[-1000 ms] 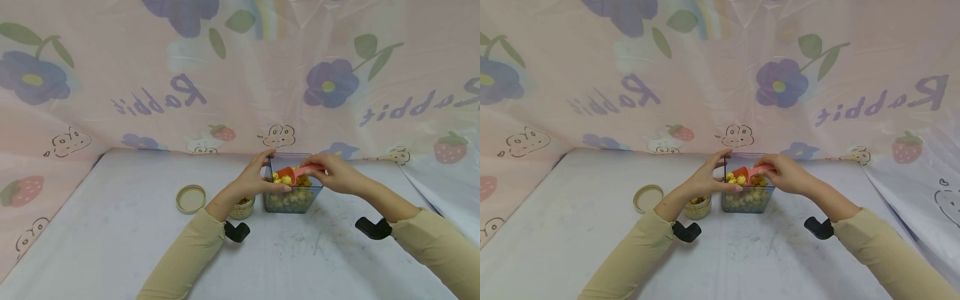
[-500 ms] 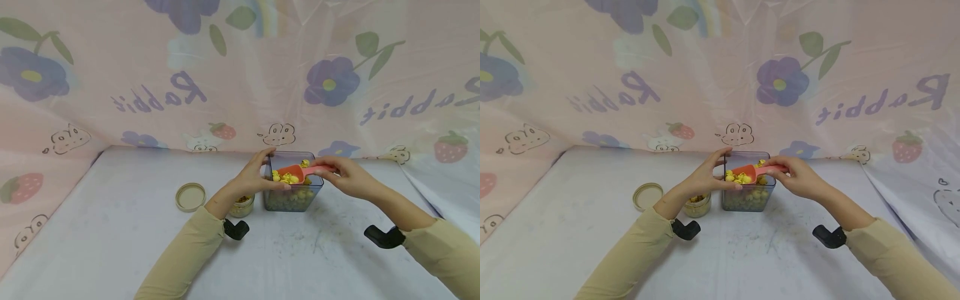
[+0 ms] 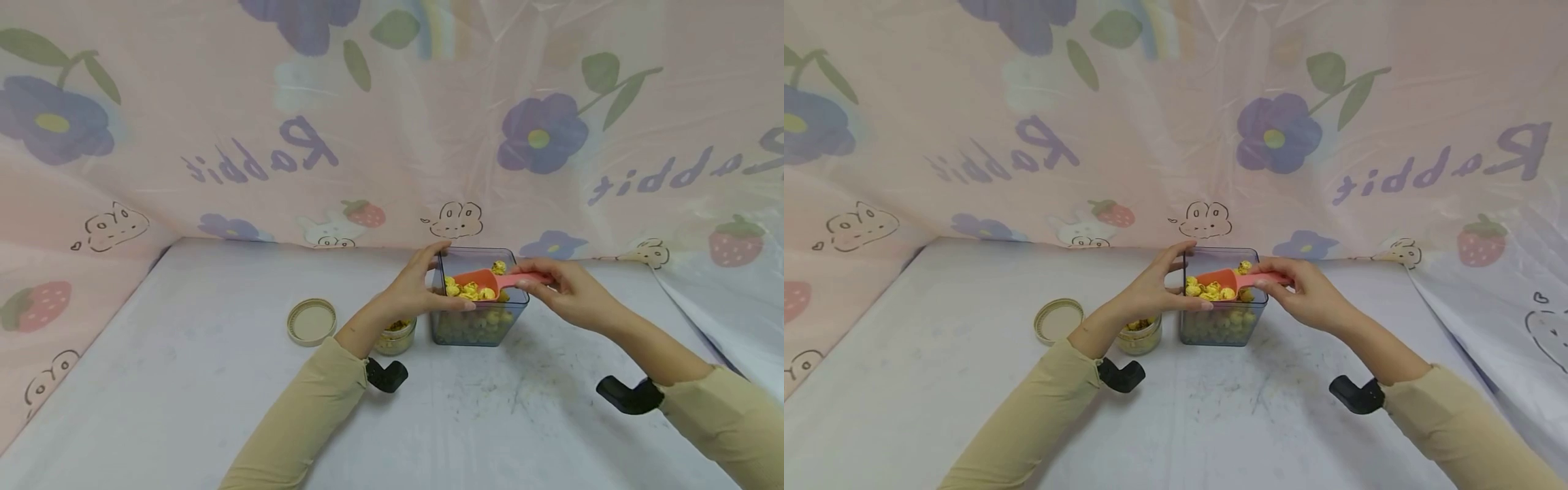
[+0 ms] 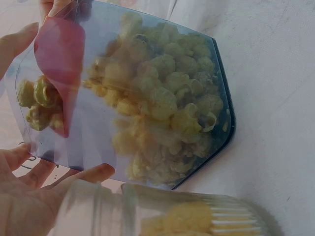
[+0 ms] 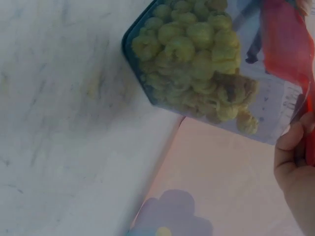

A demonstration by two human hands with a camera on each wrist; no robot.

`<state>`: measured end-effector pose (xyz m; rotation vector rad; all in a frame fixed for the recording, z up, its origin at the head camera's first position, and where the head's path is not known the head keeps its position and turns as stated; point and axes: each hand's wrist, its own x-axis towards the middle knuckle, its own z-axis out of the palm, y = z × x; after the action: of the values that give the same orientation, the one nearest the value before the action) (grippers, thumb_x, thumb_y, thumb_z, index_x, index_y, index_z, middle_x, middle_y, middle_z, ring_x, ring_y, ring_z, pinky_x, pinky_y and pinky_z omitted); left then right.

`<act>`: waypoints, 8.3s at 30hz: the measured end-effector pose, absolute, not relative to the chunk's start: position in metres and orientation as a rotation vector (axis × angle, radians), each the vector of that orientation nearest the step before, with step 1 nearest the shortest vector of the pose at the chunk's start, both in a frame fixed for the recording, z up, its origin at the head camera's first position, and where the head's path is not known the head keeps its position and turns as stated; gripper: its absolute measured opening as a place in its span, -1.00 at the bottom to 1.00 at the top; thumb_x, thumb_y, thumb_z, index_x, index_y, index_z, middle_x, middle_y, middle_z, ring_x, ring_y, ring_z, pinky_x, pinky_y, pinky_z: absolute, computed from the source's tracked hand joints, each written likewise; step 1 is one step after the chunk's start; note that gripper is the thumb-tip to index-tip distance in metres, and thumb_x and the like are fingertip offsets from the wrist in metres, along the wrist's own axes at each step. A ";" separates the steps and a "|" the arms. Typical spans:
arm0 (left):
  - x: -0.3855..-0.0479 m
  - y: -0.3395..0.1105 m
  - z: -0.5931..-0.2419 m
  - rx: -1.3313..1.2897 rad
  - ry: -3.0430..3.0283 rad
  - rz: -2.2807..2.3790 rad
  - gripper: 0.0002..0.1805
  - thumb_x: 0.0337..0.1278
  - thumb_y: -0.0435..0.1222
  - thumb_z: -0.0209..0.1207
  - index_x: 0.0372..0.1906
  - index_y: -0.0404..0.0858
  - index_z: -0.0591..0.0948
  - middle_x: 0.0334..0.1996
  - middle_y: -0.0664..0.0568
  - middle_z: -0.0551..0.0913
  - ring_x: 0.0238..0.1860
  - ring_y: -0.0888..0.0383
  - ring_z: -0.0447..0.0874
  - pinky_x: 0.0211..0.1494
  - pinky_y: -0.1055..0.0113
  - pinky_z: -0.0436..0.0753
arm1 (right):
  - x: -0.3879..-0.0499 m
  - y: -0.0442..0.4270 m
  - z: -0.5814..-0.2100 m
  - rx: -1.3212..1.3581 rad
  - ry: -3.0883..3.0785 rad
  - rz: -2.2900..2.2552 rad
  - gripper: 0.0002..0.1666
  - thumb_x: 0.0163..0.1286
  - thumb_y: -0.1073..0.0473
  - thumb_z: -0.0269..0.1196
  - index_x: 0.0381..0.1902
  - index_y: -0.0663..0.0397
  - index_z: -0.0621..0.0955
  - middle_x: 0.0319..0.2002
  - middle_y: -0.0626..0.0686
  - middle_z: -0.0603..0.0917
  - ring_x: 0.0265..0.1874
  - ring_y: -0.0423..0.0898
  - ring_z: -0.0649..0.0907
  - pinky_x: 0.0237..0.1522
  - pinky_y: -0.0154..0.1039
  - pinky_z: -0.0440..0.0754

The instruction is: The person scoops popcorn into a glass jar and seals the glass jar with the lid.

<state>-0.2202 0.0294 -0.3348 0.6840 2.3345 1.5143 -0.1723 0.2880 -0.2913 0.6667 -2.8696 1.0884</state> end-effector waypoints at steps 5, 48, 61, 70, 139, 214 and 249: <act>-0.219 0.029 -0.335 0.680 2.332 1.516 0.14 -0.19 -0.08 0.49 0.50 0.09 0.03 0.43 0.10 0.10 0.44 0.01 0.16 0.36 -0.05 0.35 | -0.170 0.292 -0.294 0.600 -2.854 1.108 -0.69 0.45 0.20 0.13 0.06 0.25 0.57 -0.26 0.15 0.60 -0.52 -0.19 0.42 -0.61 -0.31 0.38; -0.219 0.027 -0.330 0.687 2.367 1.464 0.15 -0.20 -0.03 0.49 0.50 0.09 0.04 0.47 0.14 0.08 0.43 0.05 0.17 0.36 -0.09 0.33 | -0.161 0.306 -0.289 0.516 -2.744 1.113 -0.72 0.41 0.24 0.18 -0.01 0.31 0.59 -0.39 -0.27 0.60 -0.56 -0.17 0.41 -0.64 -0.32 0.34; -0.215 0.014 -0.330 0.717 2.429 1.460 0.13 -0.20 0.00 0.48 0.50 0.05 0.07 0.47 0.18 0.12 0.46 0.08 0.11 0.41 -0.05 0.26 | -0.158 0.303 -0.288 0.481 -2.728 1.165 -0.70 0.40 0.25 0.19 0.02 0.32 0.58 -0.39 -0.27 0.60 -0.55 -0.20 0.43 -0.66 -0.32 0.35; -0.208 -0.009 -0.334 0.747 2.489 1.478 0.03 -0.19 -0.01 0.48 0.45 0.09 0.19 0.42 0.20 0.22 0.43 0.08 0.17 0.43 0.05 0.27 | -0.154 0.294 -0.290 0.575 -2.656 1.248 -0.74 0.38 0.34 0.17 -0.01 0.35 0.58 -0.35 -0.27 0.62 -0.47 -0.24 0.48 -0.52 -0.46 0.49; -0.192 -0.070 -0.378 0.689 2.285 1.587 -0.17 -0.05 -0.33 0.42 0.38 -0.19 0.32 0.38 -0.08 0.29 0.35 -0.20 0.28 0.25 0.07 0.51 | -0.103 0.196 -0.336 0.363 -2.498 1.247 -0.73 0.28 0.30 0.30 -0.05 0.13 0.68 -0.21 0.09 0.69 -0.42 -0.30 0.46 -0.60 -0.43 0.41; -0.191 -0.071 -0.378 0.608 2.306 1.560 -0.18 -0.07 -0.23 0.45 0.36 -0.05 0.35 0.38 0.02 0.31 0.35 -0.14 0.30 0.23 0.11 0.54 | -0.113 0.200 -0.313 0.466 -2.196 1.419 -0.70 0.24 0.52 0.23 -0.06 0.34 0.66 -0.16 -0.19 0.67 -0.32 -0.28 0.60 -0.28 -0.58 0.58; -0.192 -0.072 -0.379 0.604 2.286 1.584 -0.16 -0.10 -0.25 0.46 0.36 -0.04 0.35 0.38 0.05 0.30 0.37 -0.11 0.28 0.25 0.12 0.52 | -0.125 0.235 -0.312 0.190 -2.158 1.284 -0.72 0.22 0.45 0.28 -0.08 0.29 0.69 -0.36 -0.35 0.66 -0.53 -0.33 0.52 -0.60 -0.51 0.31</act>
<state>-0.1920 -0.0715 -0.3790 0.6044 2.2856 1.5837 -0.1251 0.2352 -0.3121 0.1898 -2.1584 1.2845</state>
